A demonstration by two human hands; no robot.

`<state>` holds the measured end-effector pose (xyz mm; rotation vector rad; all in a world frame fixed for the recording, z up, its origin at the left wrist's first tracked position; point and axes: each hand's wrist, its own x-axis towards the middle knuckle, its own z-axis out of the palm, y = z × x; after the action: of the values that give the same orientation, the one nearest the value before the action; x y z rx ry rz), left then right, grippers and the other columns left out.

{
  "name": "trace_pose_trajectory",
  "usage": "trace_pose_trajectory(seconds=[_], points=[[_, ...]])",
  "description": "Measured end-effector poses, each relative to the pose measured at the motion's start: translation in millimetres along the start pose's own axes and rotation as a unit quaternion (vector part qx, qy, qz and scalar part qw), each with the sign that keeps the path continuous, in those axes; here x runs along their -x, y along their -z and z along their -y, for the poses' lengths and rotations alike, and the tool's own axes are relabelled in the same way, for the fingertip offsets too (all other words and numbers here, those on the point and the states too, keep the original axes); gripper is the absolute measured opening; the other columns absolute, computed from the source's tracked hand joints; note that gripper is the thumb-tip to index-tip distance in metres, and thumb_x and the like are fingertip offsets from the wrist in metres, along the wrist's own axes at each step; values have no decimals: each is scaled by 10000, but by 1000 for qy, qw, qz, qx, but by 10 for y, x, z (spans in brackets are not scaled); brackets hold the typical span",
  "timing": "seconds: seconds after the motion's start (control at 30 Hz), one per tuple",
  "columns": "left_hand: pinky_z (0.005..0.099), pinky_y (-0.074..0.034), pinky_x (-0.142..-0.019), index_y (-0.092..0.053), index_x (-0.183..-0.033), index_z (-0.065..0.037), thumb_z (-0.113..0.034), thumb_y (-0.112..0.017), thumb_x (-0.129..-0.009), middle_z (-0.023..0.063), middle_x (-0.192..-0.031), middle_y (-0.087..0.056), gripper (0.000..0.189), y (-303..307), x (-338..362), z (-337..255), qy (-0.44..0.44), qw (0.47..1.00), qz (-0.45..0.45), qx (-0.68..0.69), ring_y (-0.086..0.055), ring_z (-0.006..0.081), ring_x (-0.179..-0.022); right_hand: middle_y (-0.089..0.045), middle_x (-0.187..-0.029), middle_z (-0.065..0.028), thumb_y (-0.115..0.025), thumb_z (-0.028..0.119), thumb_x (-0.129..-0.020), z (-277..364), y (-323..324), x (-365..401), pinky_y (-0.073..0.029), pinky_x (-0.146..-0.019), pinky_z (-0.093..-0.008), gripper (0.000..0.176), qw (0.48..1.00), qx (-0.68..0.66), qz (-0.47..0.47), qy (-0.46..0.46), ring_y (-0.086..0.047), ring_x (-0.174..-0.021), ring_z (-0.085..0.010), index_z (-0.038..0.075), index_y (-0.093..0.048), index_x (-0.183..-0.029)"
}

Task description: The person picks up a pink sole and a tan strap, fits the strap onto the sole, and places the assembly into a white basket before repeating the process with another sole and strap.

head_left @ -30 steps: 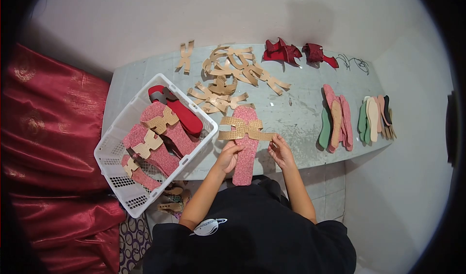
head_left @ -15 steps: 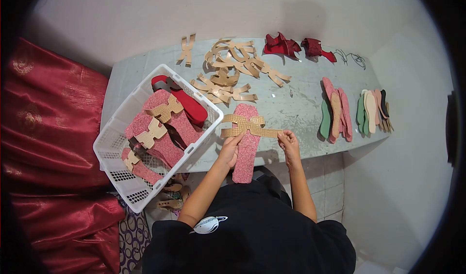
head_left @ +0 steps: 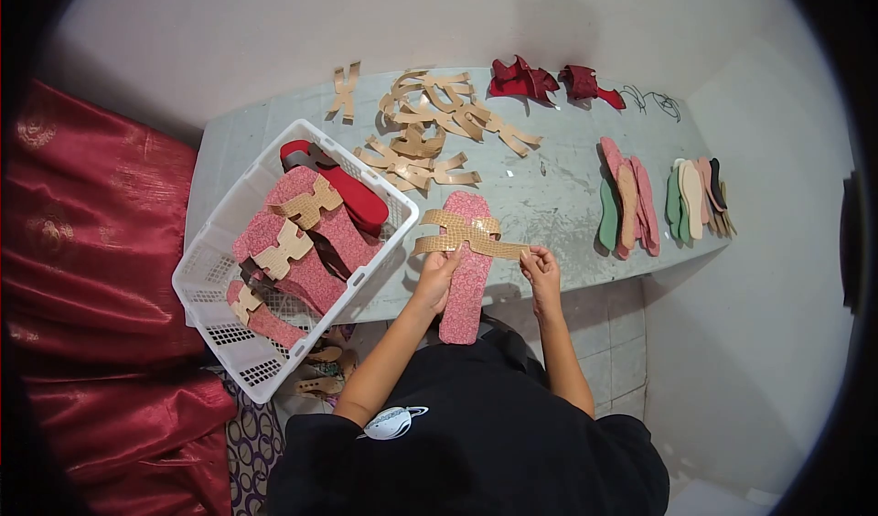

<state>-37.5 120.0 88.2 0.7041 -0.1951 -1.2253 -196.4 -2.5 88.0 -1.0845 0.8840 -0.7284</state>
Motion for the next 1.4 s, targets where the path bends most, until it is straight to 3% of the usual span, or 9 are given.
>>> trace_pose_trajectory(seconds=[0.33, 0.43, 0.5, 0.67, 1.07, 1.17, 1.27, 1.37, 1.4], points=[[289, -415, -864, -432, -1099, 16, -150, -463, -908, 90, -1062, -547, 255, 25, -68, 91, -99, 987, -80, -95, -526, 134, -973, -547, -978, -35, -585, 116, -828, -44, -135, 110, -418, -721, -221, 288, 998, 15, -65, -10, -514, -874, -90, 55, -471, -1085], [287, -418, -857, -434, -1090, 12, -152, -464, -908, 92, -1057, -545, 247, 75, -112, 92, -90, 987, -83, -106, -525, 133, -968, -518, -1061, -67, -566, 77, -820, -3, -228, 149, -413, -794, -272, 279, 968, 179, -99, 144, -501, -973, -158, 44, -493, -1086], [279, -432, -832, -446, -1079, 10, -157, -467, -907, 92, -1035, -555, 241, 31, -116, 81, -100, 988, -86, -86, -541, 129, -926, -532, -1040, -109, -563, 32, -785, 166, -291, 169, -397, -831, -321, 252, 845, 403, -47, 348, -507, -987, -239, 28, -535, -1036], [229, -416, -750, -529, -989, 14, -162, -465, -911, 46, -932, -581, 203, -10, -167, 145, -96, 990, -76, -69, -526, 74, -846, -547, -1036, -123, -579, 13, -738, 398, -567, 135, -388, -842, -356, 268, 792, 463, 58, 394, -510, -988, -296, 50, -578, -1003], [225, -425, -749, -551, -986, 25, -151, -462, -909, 59, -927, -600, 212, -153, -314, 240, -124, 973, -103, -164, -545, 84, -828, -551, -1091, -154, -546, 45, -786, 521, -539, -12, -413, -851, -355, 288, 844, 398, 152, 325, -525, -1006, -308, 21, -558, -1073], [228, -382, -554, -580, -879, 30, -179, -487, -898, 13, -688, -541, 229, -206, -306, 260, -211, 917, -148, -305, -437, 42, -634, -540, -1121, -145, -541, 44, -796, 502, -503, -28, -409, -864, -342, 313, 872, 355, 170, 292, -520, -1037, -273, 21, -540, -1108], [222, -422, -695, -551, -948, 29, -182, -482, -896, 76, -853, -609, 228, -359, -191, 105, -31, 866, -149, -476, -551, 96, -754, -524, -1159, -117, -524, 39, -828, 442, -397, -33, -388, -910, -325, 364, 926, 278, 186, 174, -498, -1078, -211, 34, -481, -1190], [331, -455, -657, -575, -960, 34, -92, -479, -855, 178, -825, -610, 190, -447, -175, 165, -160, 782, -143, -585, -610, 236, -759, -508, -1177, -89, -482, 103, -873, 265, -274, -145, -391, -909, -322, 407, 970, 68, 213, 98, -491, -1076, -178, 65, -391, -1268], [356, -440, -756, -546, -1038, 33, -69, -486, -820, 203, -963, -577, 248, -453, -182, 187, -262, 731, -120, -618, -570, 283, -898, -508, -1177, -89, -482, 103, -873, 298, -247, -156, -391, -909, -322, 407, 970, 65, 212, 98, -491, -1076, -178, 65, -391, -1268]])
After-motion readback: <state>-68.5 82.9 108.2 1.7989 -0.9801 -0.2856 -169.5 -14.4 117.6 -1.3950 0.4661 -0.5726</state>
